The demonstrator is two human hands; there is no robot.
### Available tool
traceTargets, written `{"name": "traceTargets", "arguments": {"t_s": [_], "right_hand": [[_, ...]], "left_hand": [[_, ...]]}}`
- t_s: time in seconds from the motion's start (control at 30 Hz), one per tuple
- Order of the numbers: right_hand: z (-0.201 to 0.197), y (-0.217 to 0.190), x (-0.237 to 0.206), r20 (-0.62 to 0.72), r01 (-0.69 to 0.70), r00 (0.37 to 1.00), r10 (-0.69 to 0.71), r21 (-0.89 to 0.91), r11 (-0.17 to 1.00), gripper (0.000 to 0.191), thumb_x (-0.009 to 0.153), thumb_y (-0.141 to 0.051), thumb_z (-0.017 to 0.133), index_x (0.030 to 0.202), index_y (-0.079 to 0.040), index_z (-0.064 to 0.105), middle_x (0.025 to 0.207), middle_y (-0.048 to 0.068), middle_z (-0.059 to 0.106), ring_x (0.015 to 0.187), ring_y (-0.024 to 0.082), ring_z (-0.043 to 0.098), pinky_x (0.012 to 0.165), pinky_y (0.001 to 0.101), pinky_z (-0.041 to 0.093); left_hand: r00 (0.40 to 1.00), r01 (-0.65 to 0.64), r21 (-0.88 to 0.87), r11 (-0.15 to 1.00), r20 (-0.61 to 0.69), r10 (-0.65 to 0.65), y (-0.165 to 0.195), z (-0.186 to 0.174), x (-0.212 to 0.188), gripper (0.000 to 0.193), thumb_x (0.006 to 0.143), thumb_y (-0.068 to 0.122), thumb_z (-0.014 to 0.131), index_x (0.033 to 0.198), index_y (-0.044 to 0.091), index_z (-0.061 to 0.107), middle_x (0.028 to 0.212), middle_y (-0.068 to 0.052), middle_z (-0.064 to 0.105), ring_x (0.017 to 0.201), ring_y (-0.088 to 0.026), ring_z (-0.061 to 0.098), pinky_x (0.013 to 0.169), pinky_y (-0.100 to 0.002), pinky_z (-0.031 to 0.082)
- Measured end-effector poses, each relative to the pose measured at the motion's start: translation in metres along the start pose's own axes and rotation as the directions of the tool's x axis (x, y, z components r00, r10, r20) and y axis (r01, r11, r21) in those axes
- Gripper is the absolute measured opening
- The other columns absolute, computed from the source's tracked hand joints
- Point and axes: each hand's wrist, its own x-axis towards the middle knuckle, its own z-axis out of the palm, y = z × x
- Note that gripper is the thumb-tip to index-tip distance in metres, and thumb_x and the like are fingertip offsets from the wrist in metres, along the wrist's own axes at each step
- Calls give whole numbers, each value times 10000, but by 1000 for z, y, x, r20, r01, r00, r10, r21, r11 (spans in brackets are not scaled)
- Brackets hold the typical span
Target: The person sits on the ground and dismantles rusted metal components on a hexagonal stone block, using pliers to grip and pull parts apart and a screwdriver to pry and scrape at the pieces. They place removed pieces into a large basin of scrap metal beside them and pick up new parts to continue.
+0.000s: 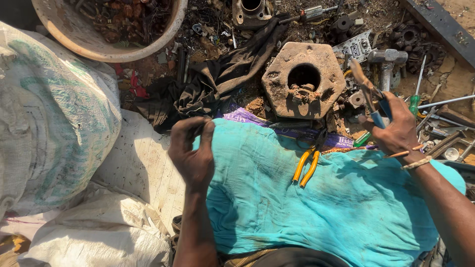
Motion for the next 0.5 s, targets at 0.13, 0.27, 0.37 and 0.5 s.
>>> {"name": "traceTargets", "arguments": {"t_s": [0.13, 0.27, 0.37, 0.5], "right_hand": [[10, 19, -3, -17, -314, 936, 351, 405, 859, 551, 892, -318, 818, 1283, 1, 597, 1002, 74, 630, 864, 209, 634, 772, 384, 527], [21, 36, -4, -47, -365, 903, 428, 441, 820, 320, 970, -231, 817, 1122, 15, 679, 945, 59, 683, 929, 180, 649, 869, 329, 509], [28, 44, -1, -115, -253, 919, 377, 560, 788, 341, 959, -208, 815, 1186, 1, 668, 1004, 48, 687, 961, 156, 644, 908, 306, 520], [29, 49, 2, -94, -247, 909, 406, 663, 707, 362, 970, -214, 825, 1227, -17, 663, 1048, 44, 688, 955, 144, 648, 889, 302, 527]], "left_hand": [[920, -10, 831, 556, -211, 331, 58, -159, -60, 150, 983, -28, 752, 1106, -9, 669, 1117, -142, 693, 1031, -201, 691, 944, -304, 593], [820, 537, 842, 60, -537, 200, 58, -263, -99, 162, 981, 10, 750, 1122, -9, 672, 1149, -145, 687, 1073, -221, 671, 972, -326, 569], [711, 697, 711, -86, -702, -41, 34, -307, -116, 178, 980, 38, 749, 1133, -9, 674, 1172, -148, 684, 1105, -235, 656, 993, -343, 552], [626, 743, 653, -144, -755, -194, 11, -349, -121, 204, 978, 76, 747, 1149, -9, 676, 1204, -152, 678, 1147, -255, 636, 1021, -366, 529]]}}
